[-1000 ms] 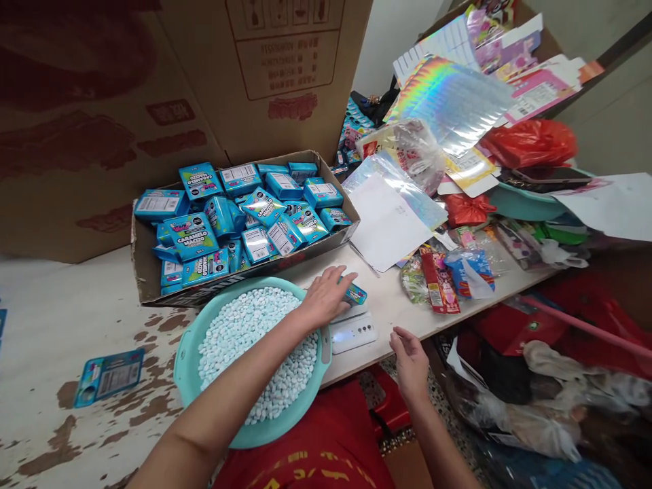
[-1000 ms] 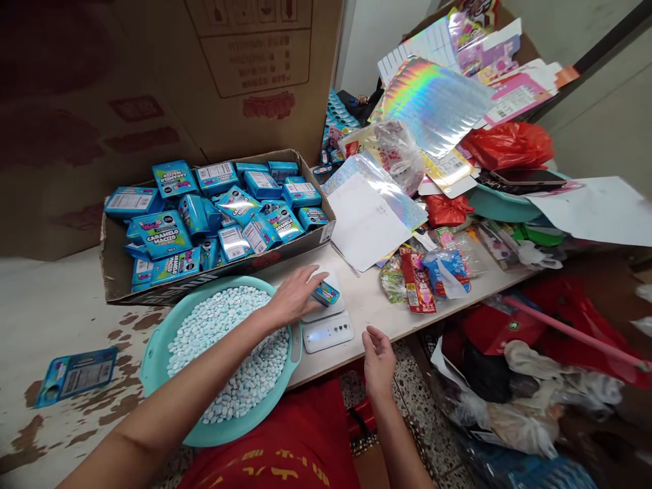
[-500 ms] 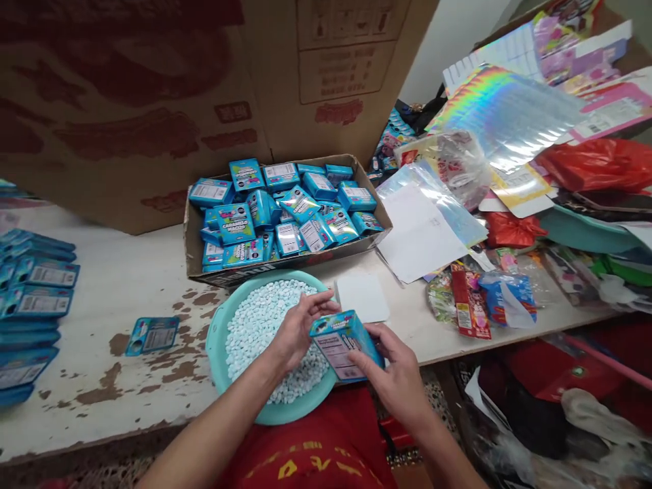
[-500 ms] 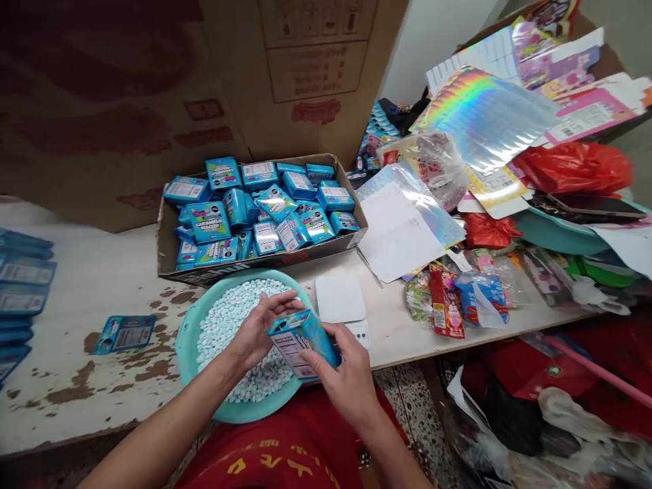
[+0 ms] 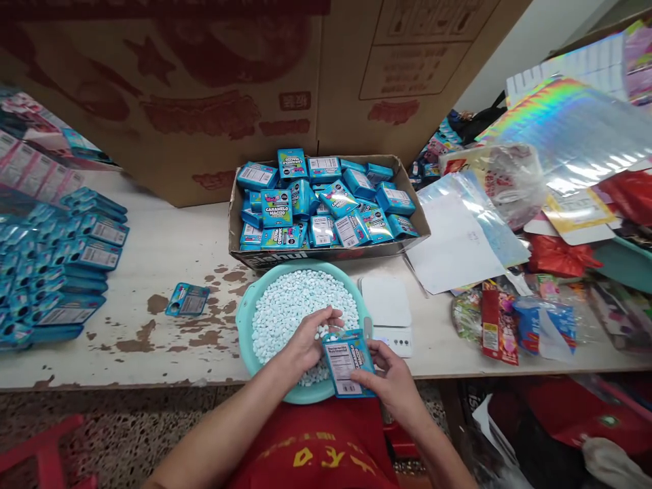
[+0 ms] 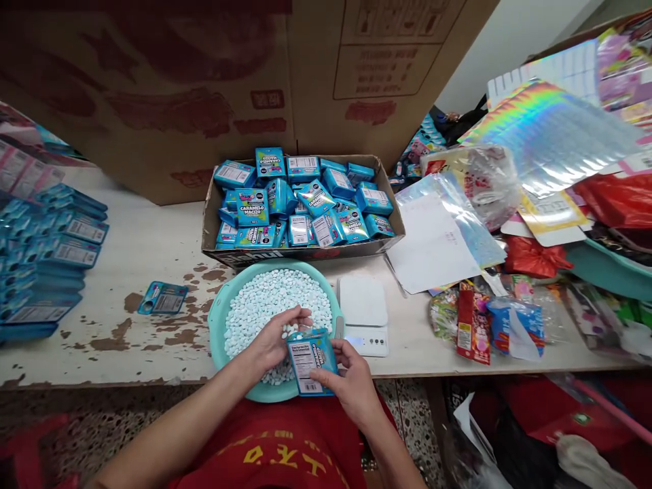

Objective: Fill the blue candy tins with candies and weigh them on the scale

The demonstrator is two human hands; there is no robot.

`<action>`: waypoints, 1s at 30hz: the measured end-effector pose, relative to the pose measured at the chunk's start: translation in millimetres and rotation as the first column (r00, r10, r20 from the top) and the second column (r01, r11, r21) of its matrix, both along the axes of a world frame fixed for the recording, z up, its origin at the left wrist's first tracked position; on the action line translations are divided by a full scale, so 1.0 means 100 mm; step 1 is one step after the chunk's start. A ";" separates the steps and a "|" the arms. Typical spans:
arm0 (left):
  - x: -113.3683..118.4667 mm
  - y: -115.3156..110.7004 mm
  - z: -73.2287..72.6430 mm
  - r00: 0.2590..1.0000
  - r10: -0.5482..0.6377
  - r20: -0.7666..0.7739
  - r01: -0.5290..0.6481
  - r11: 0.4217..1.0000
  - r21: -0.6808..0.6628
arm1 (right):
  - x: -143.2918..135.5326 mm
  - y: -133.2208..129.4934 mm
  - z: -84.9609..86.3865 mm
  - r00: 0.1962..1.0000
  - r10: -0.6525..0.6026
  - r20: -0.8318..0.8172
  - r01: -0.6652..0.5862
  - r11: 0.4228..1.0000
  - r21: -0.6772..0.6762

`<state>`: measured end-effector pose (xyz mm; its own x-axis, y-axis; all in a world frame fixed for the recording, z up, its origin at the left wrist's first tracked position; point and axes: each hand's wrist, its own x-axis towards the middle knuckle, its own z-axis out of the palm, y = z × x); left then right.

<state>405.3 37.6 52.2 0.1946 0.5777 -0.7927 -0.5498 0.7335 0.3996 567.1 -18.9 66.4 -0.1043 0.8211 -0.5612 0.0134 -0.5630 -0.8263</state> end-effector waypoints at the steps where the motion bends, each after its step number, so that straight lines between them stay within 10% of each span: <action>1: 0.01 0.00 0.00 0.999 -0.016 -0.045 0.018 0.999 0.046 | 0.01 -0.01 0.00 0.999 0.002 -0.048 -0.003 1.000 -0.011; 5: -0.07 0.04 0.04 0.894 -0.191 -0.405 0.334 0.888 0.317 | 0.12 -0.04 -0.01 0.986 -0.044 -0.158 0.054 0.996 0.064; 9: -0.25 0.33 0.16 0.402 -0.013 -0.915 0.778 0.532 0.335 | 0.38 0.08 -0.10 0.953 -0.302 -0.023 0.301 0.934 0.193; 16: 0.04 1.58 0.26 0.066 0.279 -0.958 0.895 0.408 0.181 | 0.79 0.57 -0.75 0.809 -0.574 0.127 0.487 0.775 0.403; 23: 0.36 2.33 0.30 -0.301 0.136 -0.944 0.949 -0.054 -0.310 | 0.77 0.65 -1.01 0.816 -0.549 0.181 0.446 0.797 0.407; 26: 0.27 2.35 0.34 -0.386 0.284 -0.878 0.896 -0.109 -0.429 | 0.82 0.50 -0.88 0.759 -0.603 0.247 0.449 0.759 0.472; 30: 0.02 2.16 0.46 -0.314 0.419 -0.852 0.928 -0.052 -0.368 | 0.88 0.27 -0.56 0.647 -0.706 0.288 0.453 0.660 0.600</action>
